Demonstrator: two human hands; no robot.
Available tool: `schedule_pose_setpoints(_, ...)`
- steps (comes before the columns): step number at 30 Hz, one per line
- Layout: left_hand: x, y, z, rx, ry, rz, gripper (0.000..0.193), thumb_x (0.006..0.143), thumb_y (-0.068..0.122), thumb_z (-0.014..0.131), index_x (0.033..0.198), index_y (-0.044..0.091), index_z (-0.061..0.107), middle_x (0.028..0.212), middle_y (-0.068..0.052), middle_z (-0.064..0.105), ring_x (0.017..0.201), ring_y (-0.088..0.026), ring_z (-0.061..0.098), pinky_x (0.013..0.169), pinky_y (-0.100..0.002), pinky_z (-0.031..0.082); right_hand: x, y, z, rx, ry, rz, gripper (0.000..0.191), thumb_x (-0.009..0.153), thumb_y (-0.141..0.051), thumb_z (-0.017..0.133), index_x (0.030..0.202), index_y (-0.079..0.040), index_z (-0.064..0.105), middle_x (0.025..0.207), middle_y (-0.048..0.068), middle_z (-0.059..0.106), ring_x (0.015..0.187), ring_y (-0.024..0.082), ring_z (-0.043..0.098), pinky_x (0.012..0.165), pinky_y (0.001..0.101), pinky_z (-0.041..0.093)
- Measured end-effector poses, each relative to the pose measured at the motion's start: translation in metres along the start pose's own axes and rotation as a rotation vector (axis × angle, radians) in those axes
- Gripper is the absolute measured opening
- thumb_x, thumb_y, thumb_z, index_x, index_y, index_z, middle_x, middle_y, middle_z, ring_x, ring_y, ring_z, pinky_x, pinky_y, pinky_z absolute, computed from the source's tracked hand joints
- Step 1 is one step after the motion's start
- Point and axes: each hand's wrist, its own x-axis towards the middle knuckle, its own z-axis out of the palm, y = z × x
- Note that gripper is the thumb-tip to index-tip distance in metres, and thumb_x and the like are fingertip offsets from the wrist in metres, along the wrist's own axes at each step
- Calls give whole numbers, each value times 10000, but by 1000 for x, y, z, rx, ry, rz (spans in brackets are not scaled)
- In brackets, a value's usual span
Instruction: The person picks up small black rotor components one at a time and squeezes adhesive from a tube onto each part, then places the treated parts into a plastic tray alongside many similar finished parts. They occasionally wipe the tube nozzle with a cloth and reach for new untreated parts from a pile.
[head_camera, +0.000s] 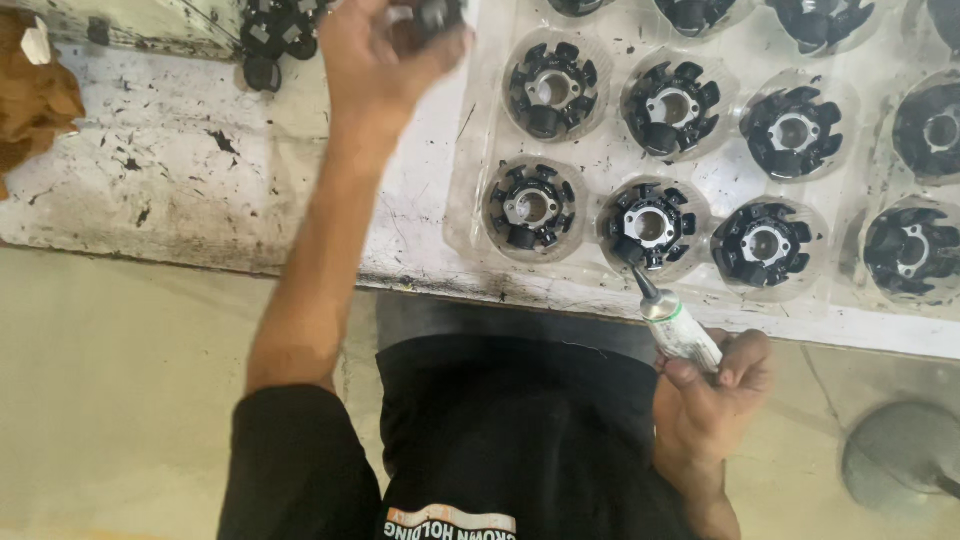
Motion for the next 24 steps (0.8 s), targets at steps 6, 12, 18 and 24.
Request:
schedule_pose_setpoints(6, -150, 10, 43, -150, -50, -230, 466, 841, -142, 833, 1254, 33, 705, 1234, -137, 744, 1068, -185, 768, 892, -327, 681, -9, -3, 15, -405, -98, -242, 423, 890, 114, 731, 893, -119, 378, 812, 140, 683, 892, 238, 698, 789, 362, 617)
schedule_pose_setpoints(12, -186, 53, 71, -62, -93, -179, 497, 829, -176, 814, 1278, 5, 700, 1256, -142, 701, 1066, -200, 768, 895, -308, 706, -13, -10, 29, -873, -100, -605, 529, 912, 88, 874, 910, -93, 377, 874, 194, 715, 913, 302, 755, 855, 390, 624)
schedule_pose_setpoints(18, -196, 62, 75, -145, -102, -136, 447, 918, -190, 767, 1306, 14, 683, 1388, -132, 628, 1153, -209, 721, 928, -295, 700, -21, -27, 27, -1058, -137, -675, 510, 935, 131, 850, 890, -69, 383, 859, 184, 716, 859, 312, 767, 789, 378, 627)
schedule_pose_setpoints(24, -206, 69, 74, -145, -136, -188, 472, 923, -179, 748, 1336, 35, 670, 1348, -106, 624, 1164, -190, 719, 970, -309, 702, -23, -35, 24, -1128, -248, -734, 475, 897, 172, 797, 841, -62, 388, 920, 175, 715, 855, 315, 764, 749, 381, 636)
